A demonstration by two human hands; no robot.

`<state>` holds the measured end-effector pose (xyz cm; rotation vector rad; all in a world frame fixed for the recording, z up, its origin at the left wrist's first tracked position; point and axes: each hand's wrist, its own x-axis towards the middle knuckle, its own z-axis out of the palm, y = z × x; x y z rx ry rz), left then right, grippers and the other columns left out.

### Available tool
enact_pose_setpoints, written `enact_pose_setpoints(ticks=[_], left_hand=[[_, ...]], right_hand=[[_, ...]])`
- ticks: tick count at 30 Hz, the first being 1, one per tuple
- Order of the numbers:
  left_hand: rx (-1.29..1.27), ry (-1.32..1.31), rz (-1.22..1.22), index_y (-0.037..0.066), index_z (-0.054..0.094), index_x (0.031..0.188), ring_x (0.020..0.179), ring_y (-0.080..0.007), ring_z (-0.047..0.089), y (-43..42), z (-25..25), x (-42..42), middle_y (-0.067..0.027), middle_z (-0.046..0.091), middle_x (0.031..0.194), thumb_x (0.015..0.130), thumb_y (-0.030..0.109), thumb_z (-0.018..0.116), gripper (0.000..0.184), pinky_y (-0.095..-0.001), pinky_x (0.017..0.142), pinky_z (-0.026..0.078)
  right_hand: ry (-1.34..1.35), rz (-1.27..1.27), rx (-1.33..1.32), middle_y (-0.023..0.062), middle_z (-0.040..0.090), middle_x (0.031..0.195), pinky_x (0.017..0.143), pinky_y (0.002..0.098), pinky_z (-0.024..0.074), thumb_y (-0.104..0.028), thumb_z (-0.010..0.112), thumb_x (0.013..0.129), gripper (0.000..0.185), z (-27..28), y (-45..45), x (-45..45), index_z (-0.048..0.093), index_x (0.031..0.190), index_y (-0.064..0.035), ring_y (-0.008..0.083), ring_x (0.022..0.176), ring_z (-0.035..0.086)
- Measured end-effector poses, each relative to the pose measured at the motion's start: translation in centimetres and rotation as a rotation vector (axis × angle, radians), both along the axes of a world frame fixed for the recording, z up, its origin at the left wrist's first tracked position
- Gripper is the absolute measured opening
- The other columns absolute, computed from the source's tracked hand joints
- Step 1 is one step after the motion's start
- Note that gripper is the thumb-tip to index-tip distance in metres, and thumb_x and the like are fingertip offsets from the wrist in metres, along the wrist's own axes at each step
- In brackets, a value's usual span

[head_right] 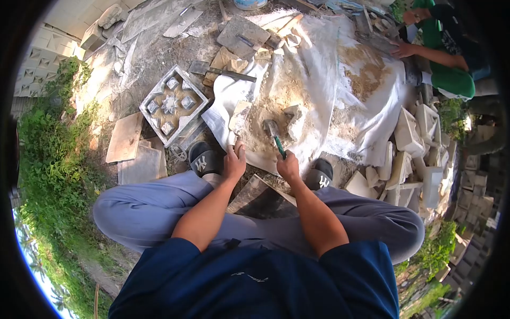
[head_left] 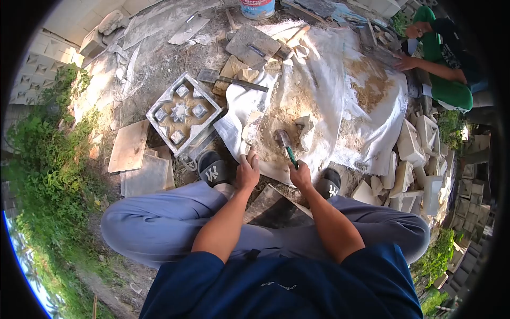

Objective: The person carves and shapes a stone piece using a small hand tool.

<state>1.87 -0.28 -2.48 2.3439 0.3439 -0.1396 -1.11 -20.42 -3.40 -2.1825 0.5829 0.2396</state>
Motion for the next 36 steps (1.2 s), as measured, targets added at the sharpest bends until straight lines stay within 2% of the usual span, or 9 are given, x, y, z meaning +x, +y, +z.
enact_pose_setpoints(ticks=[4,6,10,14,16,22,24,29,36], left_hand=[[-0.053,0.035,-0.098,-0.002,0.044,0.112,0.08,-0.0532,0.061,-0.7,-0.2,-0.5,-0.0339,0.063,0.085,0.093,0.039,0.06,0.048,-0.0572,0.067,0.049],[-0.033,0.024,-0.138,-0.003,0.044,0.113,0.081,-0.0535,0.061,-1.2,-0.1,-0.5,-0.0338,0.063,0.086,0.092,0.036,0.061,0.046,-0.0574,0.069,0.049],[0.021,0.078,-0.233,-0.003,0.044,0.114,0.085,-0.0539,0.061,-1.8,-0.5,-0.4,-0.0347,0.063,0.09,0.092,0.029,0.06,0.042,-0.0579,0.075,0.049],[0.014,0.051,-0.223,-0.001,0.044,0.116,0.088,-0.0534,0.061,-1.6,-0.3,-0.3,-0.0346,0.063,0.093,0.092,0.028,0.059,0.041,-0.0582,0.078,0.049],[0.001,0.238,-0.21,0.002,0.044,0.118,0.089,-0.0532,0.061,-1.8,0.7,0.2,-0.0336,0.064,0.094,0.091,0.029,0.06,0.041,-0.0577,0.078,0.049],[-0.026,0.145,-0.212,0.004,0.046,0.116,0.088,-0.0527,0.062,-1.5,0.4,0.1,-0.0336,0.064,0.092,0.092,0.033,0.06,0.04,-0.0581,0.076,0.05],[-0.023,0.172,-0.196,0.004,0.046,0.115,0.088,-0.0527,0.062,-1.5,0.6,0.1,-0.0335,0.064,0.092,0.092,0.034,0.059,0.04,-0.0579,0.076,0.05],[-0.021,0.213,-0.191,0.003,0.048,0.114,0.089,-0.053,0.061,-1.6,0.7,0.3,-0.0335,0.064,0.092,0.092,0.034,0.059,0.039,-0.0575,0.076,0.05],[-0.005,0.178,-0.19,0.006,0.049,0.118,0.09,-0.0514,0.062,-1.3,0.5,0.2,-0.0332,0.064,0.095,0.092,0.036,0.058,0.04,-0.0568,0.078,0.05]], right_hand=[[0.026,-0.067,0.016,0.03,0.055,0.066,0.063,0.0505,0.0421,-0.047,0.054,0.096,0.059,1.6,0.1,0.1,0.057,0.074,0.007,0.0423,0.063,0.055],[0.022,-0.084,0.08,0.0245,0.051,0.06,0.059,0.0487,0.0388,-0.049,0.051,0.098,0.062,2.5,-0.1,0.7,0.052,0.071,0.0074,0.032,0.057,0.045],[-0.12,-0.088,0.17,0.0256,0.05,0.059,0.059,0.0471,0.0397,-0.046,0.048,0.1,0.062,2.4,0.1,1.4,0.057,0.072,0.0077,0.0296,0.056,0.046],[-0.016,-0.056,0.152,0.0271,0.055,0.064,0.062,0.0475,0.0421,-0.051,0.047,0.098,0.065,-0.6,0.0,1.4,0.06,0.075,0.0078,0.0335,0.06,0.053],[0.261,0.054,0.039,0.0285,0.06,0.068,0.066,0.0483,0.0447,-0.057,0.047,0.096,0.068,-1.9,-0.4,1.2,0.064,0.079,0.0073,0.0388,0.066,0.059],[0.164,-0.095,0.112,0.0279,0.06,0.064,0.066,0.0481,0.0449,-0.058,0.047,0.096,0.072,0.1,0.2,1.7,0.064,0.075,0.0087,0.041,0.065,0.06],[0.044,-0.074,0.304,0.0278,0.059,0.063,0.065,0.0476,0.044,-0.057,0.045,0.097,0.072,-0.6,-0.1,1.6,0.065,0.076,0.0086,0.0398,0.063,0.058],[0.259,-0.02,0.031,0.0344,0.063,0.075,0.078,0.0503,0.0479,-0.066,0.043,0.093,0.082,-1.8,-0.3,1.0,0.067,0.076,0.0102,0.0472,0.082,0.065],[0.103,-0.014,0.118,0.0292,0.058,0.062,0.067,0.0526,0.0443,-0.064,0.041,0.096,0.081,0.7,0.9,1.7,0.062,0.071,0.0099,0.043,0.064,0.061]])
